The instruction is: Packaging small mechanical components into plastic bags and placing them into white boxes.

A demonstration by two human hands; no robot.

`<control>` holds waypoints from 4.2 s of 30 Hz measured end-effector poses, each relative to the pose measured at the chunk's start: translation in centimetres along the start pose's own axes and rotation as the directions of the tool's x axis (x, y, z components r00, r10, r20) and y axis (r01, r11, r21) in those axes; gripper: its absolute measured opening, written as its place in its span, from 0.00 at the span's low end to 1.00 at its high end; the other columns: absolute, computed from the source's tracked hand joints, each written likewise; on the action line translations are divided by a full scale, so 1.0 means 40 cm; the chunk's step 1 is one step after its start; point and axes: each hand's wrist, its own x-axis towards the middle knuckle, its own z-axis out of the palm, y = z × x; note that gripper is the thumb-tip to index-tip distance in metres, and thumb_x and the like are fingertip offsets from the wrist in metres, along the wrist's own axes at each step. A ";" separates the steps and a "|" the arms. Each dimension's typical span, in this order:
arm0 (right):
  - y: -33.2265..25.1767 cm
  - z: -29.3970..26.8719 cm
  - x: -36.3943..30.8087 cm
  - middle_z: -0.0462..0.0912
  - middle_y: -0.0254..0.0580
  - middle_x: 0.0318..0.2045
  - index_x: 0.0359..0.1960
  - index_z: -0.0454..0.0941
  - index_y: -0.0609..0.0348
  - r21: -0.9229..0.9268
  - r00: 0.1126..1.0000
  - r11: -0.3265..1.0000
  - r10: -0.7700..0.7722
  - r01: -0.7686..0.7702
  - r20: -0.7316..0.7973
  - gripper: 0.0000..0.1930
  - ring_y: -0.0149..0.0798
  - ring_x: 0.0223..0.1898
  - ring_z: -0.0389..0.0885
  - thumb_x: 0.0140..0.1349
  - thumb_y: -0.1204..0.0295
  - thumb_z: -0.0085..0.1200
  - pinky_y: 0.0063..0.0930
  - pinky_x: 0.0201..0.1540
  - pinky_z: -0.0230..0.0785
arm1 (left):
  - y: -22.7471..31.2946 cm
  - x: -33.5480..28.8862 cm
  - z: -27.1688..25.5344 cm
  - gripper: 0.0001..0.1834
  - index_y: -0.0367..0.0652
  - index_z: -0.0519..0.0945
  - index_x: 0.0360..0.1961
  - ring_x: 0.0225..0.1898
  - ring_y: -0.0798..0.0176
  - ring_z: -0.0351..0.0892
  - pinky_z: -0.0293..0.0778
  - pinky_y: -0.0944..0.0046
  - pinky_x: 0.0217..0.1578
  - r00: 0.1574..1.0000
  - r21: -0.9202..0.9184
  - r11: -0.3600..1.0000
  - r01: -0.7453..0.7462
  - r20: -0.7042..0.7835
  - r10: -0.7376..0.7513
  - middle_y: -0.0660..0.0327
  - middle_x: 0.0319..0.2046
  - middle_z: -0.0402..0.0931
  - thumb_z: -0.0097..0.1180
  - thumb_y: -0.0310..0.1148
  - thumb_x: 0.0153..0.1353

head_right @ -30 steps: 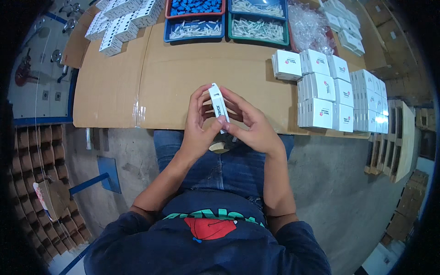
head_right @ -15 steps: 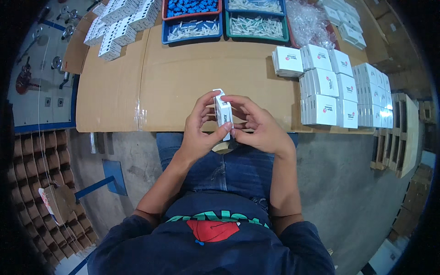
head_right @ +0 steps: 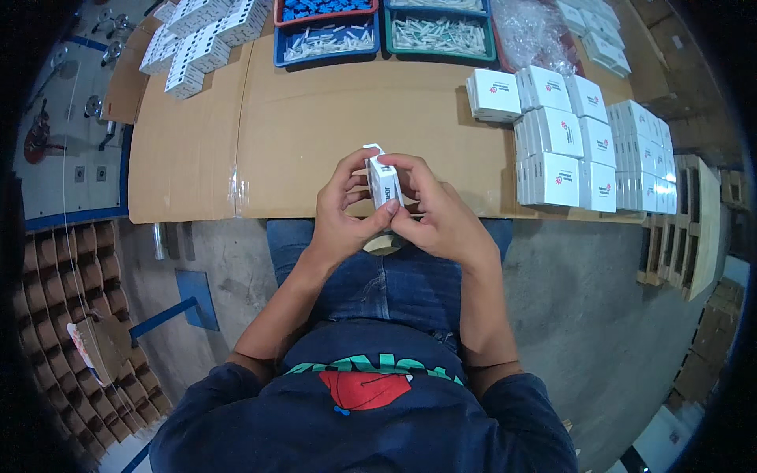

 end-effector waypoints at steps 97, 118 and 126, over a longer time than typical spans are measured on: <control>0.096 0.045 0.059 0.65 0.55 0.58 0.70 0.68 0.56 -0.401 0.889 0.839 -0.443 0.367 -0.113 0.43 0.52 0.60 0.67 0.59 0.42 0.61 0.42 0.64 0.63 | 0.126 -0.003 0.031 0.32 0.45 0.71 0.62 0.49 0.66 0.80 0.77 0.63 0.49 0.818 -0.649 0.564 0.510 0.162 -0.552 0.60 0.47 0.78 0.41 0.61 0.75; 0.098 0.051 0.073 0.72 0.63 0.60 0.66 0.68 0.62 -0.419 0.790 0.736 -0.610 0.532 -0.069 0.37 0.61 0.60 0.74 0.71 0.41 0.45 0.46 0.61 0.68 | 0.118 -0.016 0.046 0.30 0.39 0.72 0.60 0.49 0.65 0.81 0.77 0.61 0.51 0.855 -0.689 0.592 0.417 0.077 -0.513 0.58 0.49 0.78 0.41 0.56 0.77; 0.100 0.048 0.079 0.72 0.61 0.61 0.68 0.64 0.63 -0.209 0.804 0.827 -0.559 0.522 -0.203 0.38 0.57 0.62 0.73 0.71 0.41 0.42 0.46 0.66 0.64 | 0.126 -0.021 0.051 0.30 0.46 0.69 0.64 0.53 0.65 0.79 0.74 0.57 0.58 0.853 -0.719 0.550 0.426 0.116 -0.509 0.61 0.52 0.77 0.40 0.59 0.76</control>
